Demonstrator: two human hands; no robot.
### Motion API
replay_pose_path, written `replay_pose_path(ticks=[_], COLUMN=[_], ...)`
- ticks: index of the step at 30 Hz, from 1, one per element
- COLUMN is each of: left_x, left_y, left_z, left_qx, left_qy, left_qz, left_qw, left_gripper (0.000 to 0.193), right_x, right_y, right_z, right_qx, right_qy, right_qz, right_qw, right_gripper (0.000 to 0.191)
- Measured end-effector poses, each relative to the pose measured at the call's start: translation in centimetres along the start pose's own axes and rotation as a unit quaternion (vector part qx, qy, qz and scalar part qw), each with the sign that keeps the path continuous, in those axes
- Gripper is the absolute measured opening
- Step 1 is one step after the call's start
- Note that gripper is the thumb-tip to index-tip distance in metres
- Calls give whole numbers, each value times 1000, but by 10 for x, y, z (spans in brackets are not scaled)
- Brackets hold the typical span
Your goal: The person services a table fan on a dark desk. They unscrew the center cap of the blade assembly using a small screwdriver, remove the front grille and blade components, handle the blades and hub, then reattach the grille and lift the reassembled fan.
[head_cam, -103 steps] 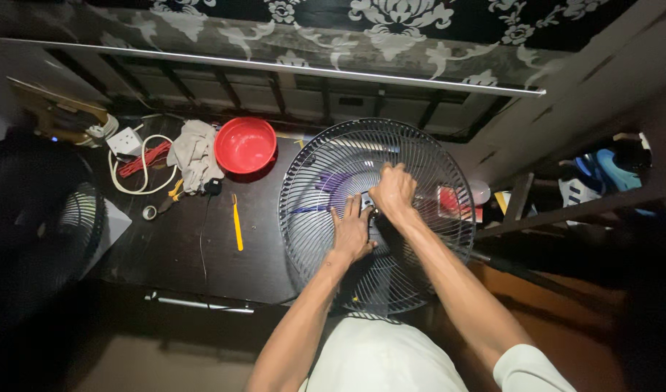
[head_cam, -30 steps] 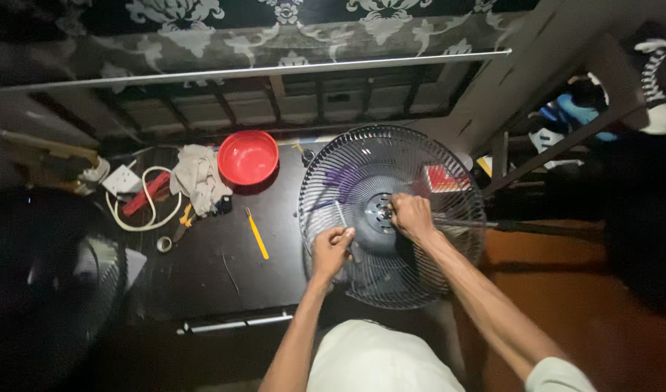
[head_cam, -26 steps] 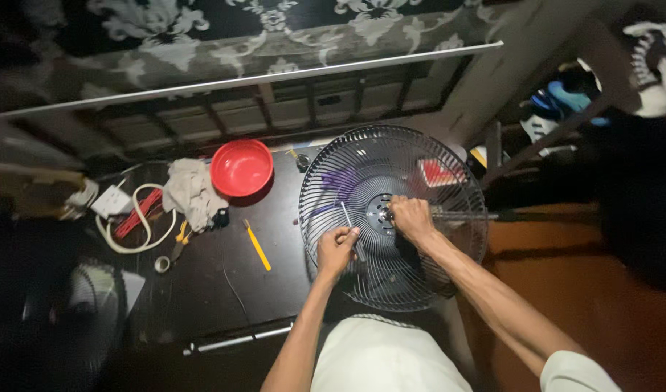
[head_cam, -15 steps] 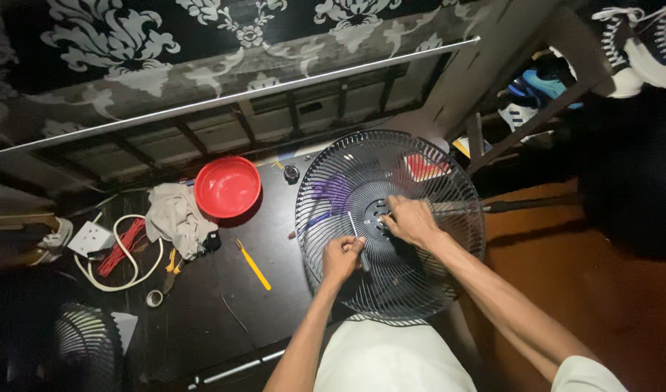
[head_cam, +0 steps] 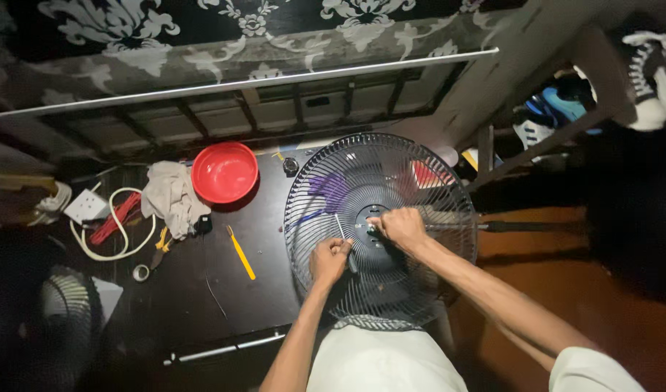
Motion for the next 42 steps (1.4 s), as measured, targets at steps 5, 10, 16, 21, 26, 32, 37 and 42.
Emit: replay_pose_path(ticks=[5,10,16,21,26,32,37,42], left_x=[12,22,28,28,31,32,28,27], left_y=[19,30,24,13,11,14,15,17], left_z=[-13,-17,-14,-7,-2,-6,-9,-12], left_qx=[68,100,94,85,121,102,95,99], left_qy=[-117,-126,-102,-135,-154,-163,-155,-166], left_qz=[-45,-30,-5,11,18,12,11,-8], left_qw=[990,987,990,987,981,981,983,981], left_gripper=[31,32,35,31,29,28,30,31], right_x=[11,6,-9,-15,-4,-3,-16,-10], right_y=[-44,-40,-19,-23,-52,-42,-21,-27], right_z=[-13,-7,-4,-10,-10,-9,-8,-1], right_qx=[-95,-57,1,54,-25,-23,9,-35], right_qy=[-146,-172,-201,-151,-138,-219,-190,-122], right_qz=[113,63,102,53,38,103,64,19], right_qw=[978,981,974,986,989,970,980,992], right_gripper=[49,59,30,38,52,31,28,47])
Point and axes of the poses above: each hand's wrist, its own x-axis away from the middle knuckle, its own y-axis out of the palm, z = x × y, the point moved 6 cm from there along -x, towards the middle knuckle, and after that the axes turned 1 degree about -y, right-handed, at the moved point
